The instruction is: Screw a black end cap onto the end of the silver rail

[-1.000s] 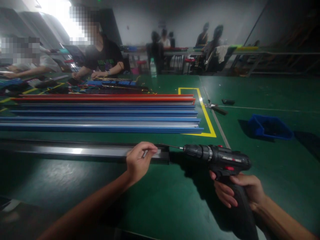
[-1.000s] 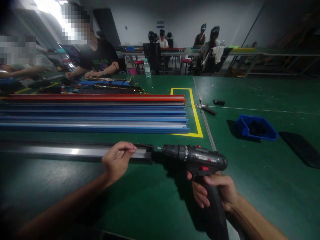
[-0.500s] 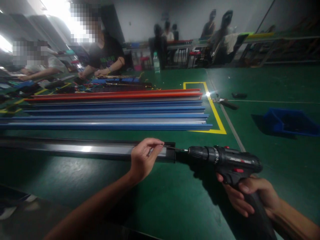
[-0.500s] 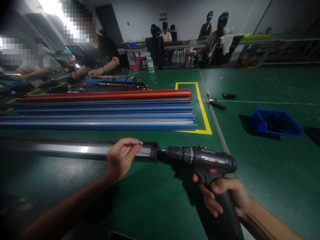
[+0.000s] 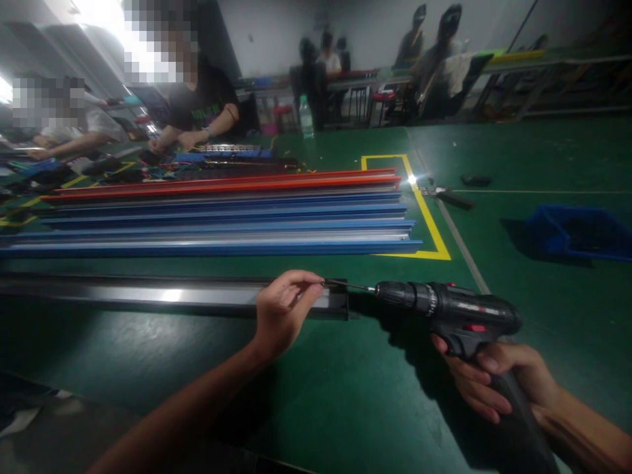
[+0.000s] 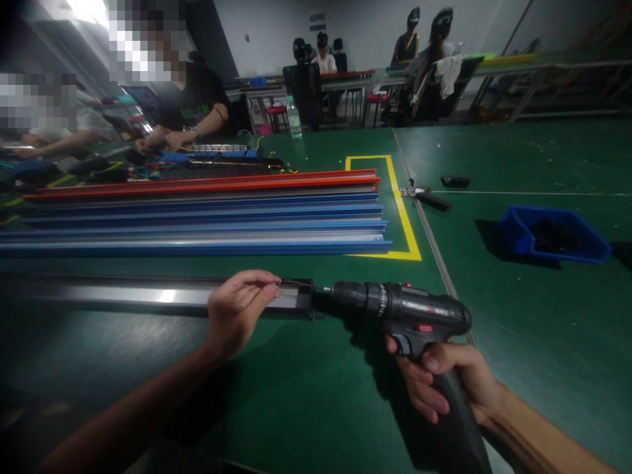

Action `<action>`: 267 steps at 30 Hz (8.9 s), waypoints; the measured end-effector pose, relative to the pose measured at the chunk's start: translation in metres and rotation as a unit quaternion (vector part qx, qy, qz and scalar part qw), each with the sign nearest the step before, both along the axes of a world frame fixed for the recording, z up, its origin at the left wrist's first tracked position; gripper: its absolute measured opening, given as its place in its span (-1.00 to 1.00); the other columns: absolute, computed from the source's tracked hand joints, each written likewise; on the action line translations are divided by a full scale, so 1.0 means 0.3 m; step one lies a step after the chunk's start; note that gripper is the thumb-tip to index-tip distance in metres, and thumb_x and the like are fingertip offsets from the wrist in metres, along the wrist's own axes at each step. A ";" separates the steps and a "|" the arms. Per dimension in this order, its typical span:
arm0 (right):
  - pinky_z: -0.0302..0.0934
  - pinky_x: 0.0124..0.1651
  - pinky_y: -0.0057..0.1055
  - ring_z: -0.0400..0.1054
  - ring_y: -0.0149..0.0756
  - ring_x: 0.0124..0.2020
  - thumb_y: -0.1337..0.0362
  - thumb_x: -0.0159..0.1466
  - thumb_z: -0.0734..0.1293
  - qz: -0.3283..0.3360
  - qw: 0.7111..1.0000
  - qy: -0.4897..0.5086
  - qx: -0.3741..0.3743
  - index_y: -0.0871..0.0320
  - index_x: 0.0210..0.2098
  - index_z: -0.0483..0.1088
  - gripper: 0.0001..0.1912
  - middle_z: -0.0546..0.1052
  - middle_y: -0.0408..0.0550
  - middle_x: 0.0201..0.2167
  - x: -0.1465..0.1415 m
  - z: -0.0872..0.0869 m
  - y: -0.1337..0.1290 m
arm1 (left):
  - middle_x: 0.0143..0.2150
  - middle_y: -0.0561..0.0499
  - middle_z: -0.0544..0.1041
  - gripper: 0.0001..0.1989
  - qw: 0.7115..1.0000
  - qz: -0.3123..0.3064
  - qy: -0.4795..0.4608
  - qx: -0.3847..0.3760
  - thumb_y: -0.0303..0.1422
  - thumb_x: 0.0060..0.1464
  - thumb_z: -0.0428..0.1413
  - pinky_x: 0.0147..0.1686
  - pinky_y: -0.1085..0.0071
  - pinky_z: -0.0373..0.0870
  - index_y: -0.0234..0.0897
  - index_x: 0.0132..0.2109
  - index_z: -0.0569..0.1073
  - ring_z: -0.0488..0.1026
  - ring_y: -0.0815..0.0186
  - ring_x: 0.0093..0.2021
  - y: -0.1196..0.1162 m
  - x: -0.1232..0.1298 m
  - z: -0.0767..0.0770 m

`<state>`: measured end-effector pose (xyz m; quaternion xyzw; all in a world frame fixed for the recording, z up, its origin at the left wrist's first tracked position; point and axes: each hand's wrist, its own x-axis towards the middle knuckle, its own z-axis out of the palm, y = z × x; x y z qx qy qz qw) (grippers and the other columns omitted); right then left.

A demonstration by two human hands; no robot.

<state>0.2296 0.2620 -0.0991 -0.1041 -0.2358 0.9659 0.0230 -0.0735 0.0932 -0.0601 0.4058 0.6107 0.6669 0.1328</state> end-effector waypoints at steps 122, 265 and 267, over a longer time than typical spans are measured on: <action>0.43 -0.50 -0.46 0.32 -0.49 -0.68 0.39 0.11 0.38 0.053 0.987 -0.148 0.044 0.31 -0.08 0.58 -0.62 0.47 -0.15 -0.55 0.180 0.108 0.127 | 0.01 -0.06 0.64 -0.78 0.800 -0.467 0.285 -0.247 -0.53 0.25 0.06 0.02 0.36 0.48 -0.27 -0.17 0.61 0.58 0.27 -0.02 0.236 -0.160 0.089; 0.31 -0.57 -0.49 0.25 -0.49 -0.71 0.32 0.16 0.43 0.010 0.978 -0.188 0.088 0.25 -0.13 0.57 -0.72 0.40 -0.18 -0.59 0.212 0.130 0.142 | 0.08 -0.07 0.61 -0.78 0.813 -0.434 0.355 -0.159 -0.38 0.31 0.15 0.19 0.21 0.42 -0.16 0.04 0.61 0.48 0.24 0.15 0.197 -0.180 0.071; 0.35 -0.56 -0.48 0.27 -0.48 -0.71 0.33 0.14 0.44 0.024 0.978 -0.190 0.079 0.24 -0.14 0.58 -0.72 0.42 -0.18 -0.59 0.202 0.136 0.131 | 0.06 -0.07 0.62 -0.79 0.814 -0.434 0.354 -0.155 -0.39 0.31 0.14 0.17 0.21 0.44 -0.17 0.01 0.62 0.49 0.24 0.14 0.194 -0.176 0.071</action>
